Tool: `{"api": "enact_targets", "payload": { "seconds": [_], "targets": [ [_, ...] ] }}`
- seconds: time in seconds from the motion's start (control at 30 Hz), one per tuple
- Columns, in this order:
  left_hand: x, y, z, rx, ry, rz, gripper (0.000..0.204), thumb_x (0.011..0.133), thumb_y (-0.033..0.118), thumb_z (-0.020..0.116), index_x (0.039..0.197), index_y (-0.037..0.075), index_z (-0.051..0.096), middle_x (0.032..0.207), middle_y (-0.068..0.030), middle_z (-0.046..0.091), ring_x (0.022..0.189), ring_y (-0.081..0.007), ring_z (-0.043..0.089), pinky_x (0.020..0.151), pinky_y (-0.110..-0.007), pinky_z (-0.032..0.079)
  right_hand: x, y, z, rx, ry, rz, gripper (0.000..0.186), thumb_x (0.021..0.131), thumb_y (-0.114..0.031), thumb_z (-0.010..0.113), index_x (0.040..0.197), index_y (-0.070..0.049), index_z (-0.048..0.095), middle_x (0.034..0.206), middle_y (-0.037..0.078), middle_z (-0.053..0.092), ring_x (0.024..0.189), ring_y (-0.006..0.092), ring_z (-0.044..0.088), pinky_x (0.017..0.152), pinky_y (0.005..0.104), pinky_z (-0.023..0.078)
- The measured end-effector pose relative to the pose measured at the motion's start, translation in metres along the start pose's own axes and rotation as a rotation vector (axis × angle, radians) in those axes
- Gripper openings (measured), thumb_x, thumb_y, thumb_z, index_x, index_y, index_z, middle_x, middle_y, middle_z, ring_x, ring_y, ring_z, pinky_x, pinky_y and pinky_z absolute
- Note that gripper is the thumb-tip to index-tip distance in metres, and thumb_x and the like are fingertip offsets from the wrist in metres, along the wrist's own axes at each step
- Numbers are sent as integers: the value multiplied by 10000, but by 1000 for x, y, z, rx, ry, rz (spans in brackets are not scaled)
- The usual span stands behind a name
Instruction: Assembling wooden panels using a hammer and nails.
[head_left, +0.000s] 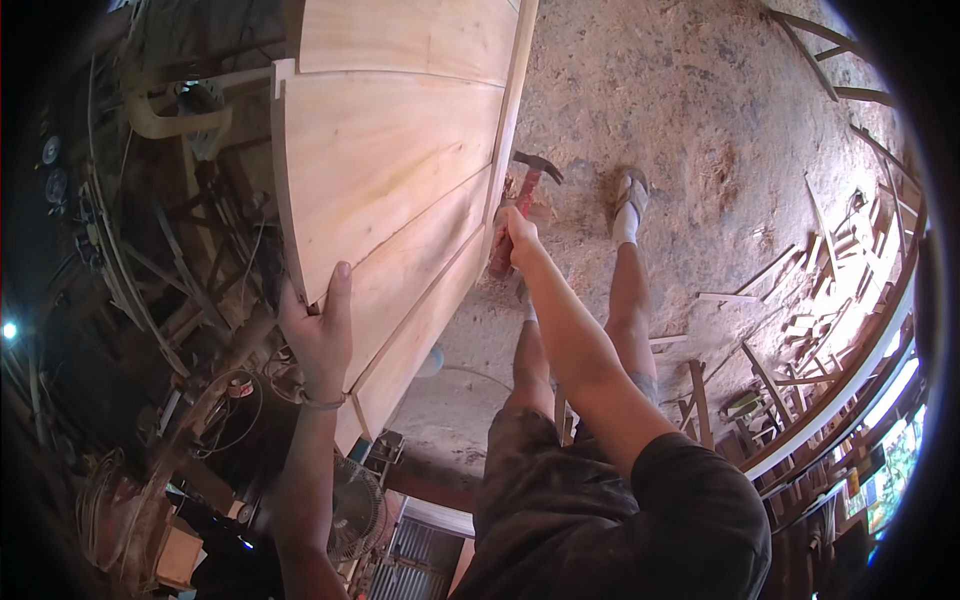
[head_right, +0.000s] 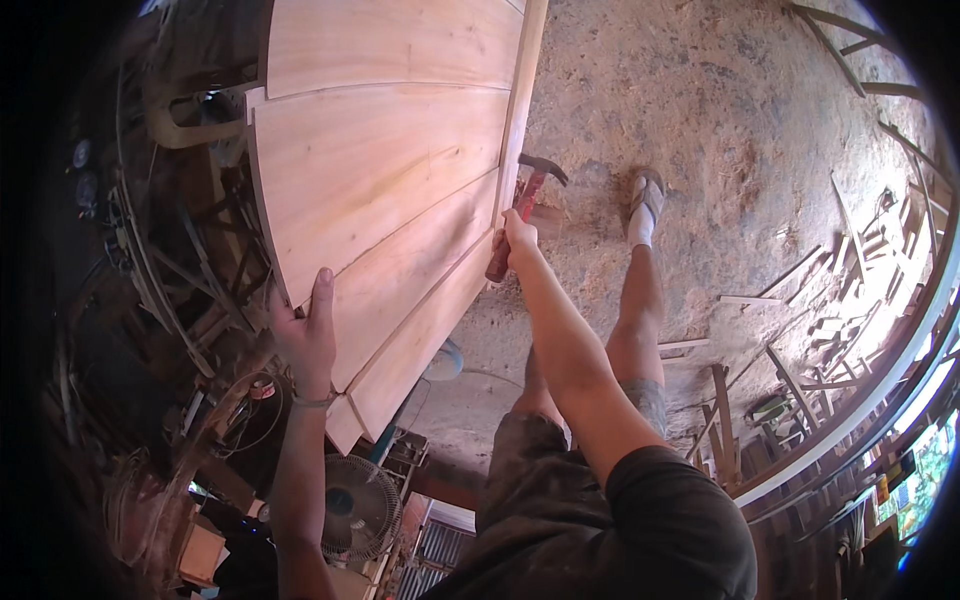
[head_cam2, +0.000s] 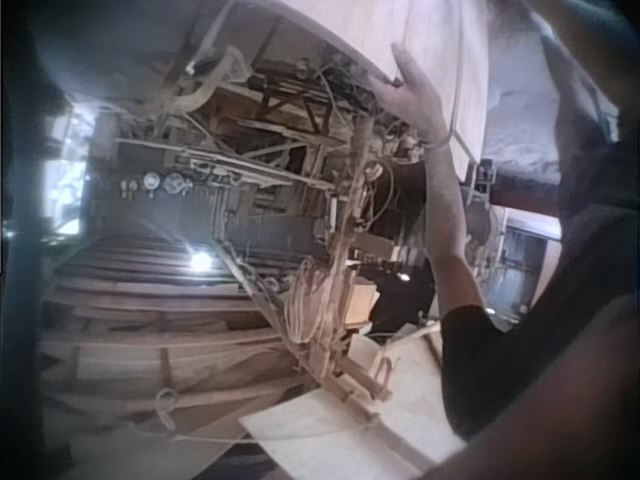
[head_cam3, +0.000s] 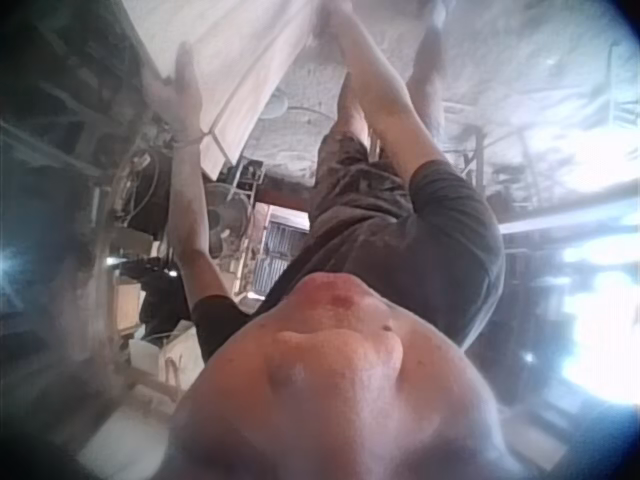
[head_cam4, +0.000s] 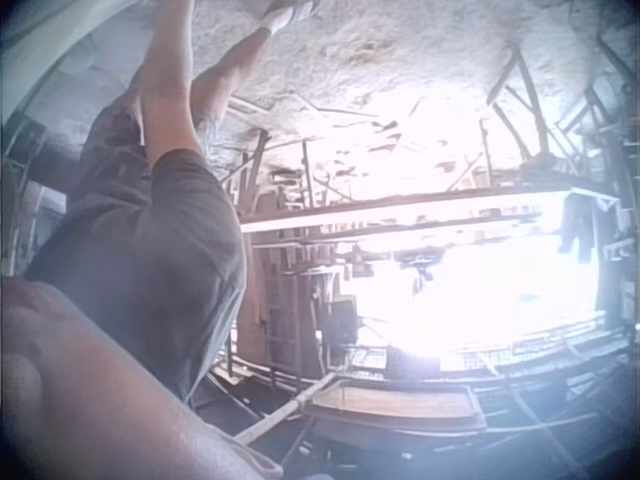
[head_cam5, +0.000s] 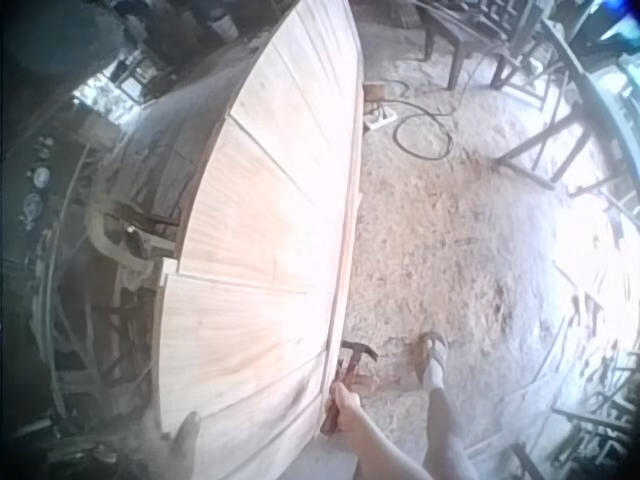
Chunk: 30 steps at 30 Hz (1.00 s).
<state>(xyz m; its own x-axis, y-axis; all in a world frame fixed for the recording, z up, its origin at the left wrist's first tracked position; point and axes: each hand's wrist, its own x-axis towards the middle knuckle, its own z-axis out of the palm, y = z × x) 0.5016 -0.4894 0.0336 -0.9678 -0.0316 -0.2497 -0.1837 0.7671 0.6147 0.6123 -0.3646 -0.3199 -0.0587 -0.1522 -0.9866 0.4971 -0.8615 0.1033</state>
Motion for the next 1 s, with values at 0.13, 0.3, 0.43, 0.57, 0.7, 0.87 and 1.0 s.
{"api": "enact_targets", "payload": {
  "seconds": [0.13, 0.3, 0.43, 0.57, 0.7, 0.87, 1.0],
  "targets": [
    [2, -5, -3, -32, -33, 32, 288, 956, 195, 711, 1112, -40, 654, 976, -65, 702, 869, -110, 626, 790, -276, 499, -1, -6, -4, -144, 13, 4, 269, 875, -259, 660, 813, -27, 537, 608, 57, 517, 447, 178, 520, 406, 362, 458],
    [4, -12, -8, -60, -70, 54, 287, 957, 233, 712, 1020, -45, 682, 846, -46, 707, 753, -75, 603, 675, -264, 487, -23, -26, -42, -400, -106, -80, 294, 896, -297, 689, 790, -69, 538, 592, 43, 521, 441, 159, 531, 394, 331, 447],
    [3, -12, -8, -80, -61, 37, 306, 952, 248, 716, 1022, -47, 680, 818, -58, 709, 736, -75, 598, 662, -273, 484, -81, -57, -83, -588, -23, -216, 249, 926, -270, 657, 827, -76, 537, 587, 35, 523, 433, 159, 531, 392, 331, 450],
    [4, -10, -9, -102, -44, 69, 337, 939, 280, 721, 1048, -36, 681, 771, -113, 702, 667, -116, 608, 626, -299, 486, -188, -110, -111, -825, -24, -280, 269, 923, -261, 658, 922, -22, 535, 592, 47, 526, 441, 163, 538, 410, 334, 465],
    [5, -12, -16, 63, -45, 37, 380, 924, 348, 714, 1057, -7, 688, 704, -174, 640, 591, -230, 617, 585, -350, 483, -313, -173, -98, -1160, -92, -320, 282, 925, -253, 681, 974, -34, 510, 597, 14, 507, 435, 130, 514, 393, 314, 446],
    [3, -7, -18, 9, -36, 8, 374, 903, 381, 716, 1051, 38, 705, 719, -180, 640, 657, -337, 653, 612, -396, 491, -450, -225, -30, -1515, -197, -431, 327, 900, -274, 733, 990, -23, 543, 594, 10, 523, 451, 106, 525, 408, 297, 458],
    [-1, -5, -20, -3, 63, 86, 412, 906, 426, 696, 1067, 46, 702, 732, -167, 655, 697, -329, 670, 653, -410, 515, -505, -241, 54, -1790, -364, -602, 346, 876, -277, 772, 974, -13, 571, 624, 23, 559, 494, 111, 552, 458, 300, 481]
  ]
}}
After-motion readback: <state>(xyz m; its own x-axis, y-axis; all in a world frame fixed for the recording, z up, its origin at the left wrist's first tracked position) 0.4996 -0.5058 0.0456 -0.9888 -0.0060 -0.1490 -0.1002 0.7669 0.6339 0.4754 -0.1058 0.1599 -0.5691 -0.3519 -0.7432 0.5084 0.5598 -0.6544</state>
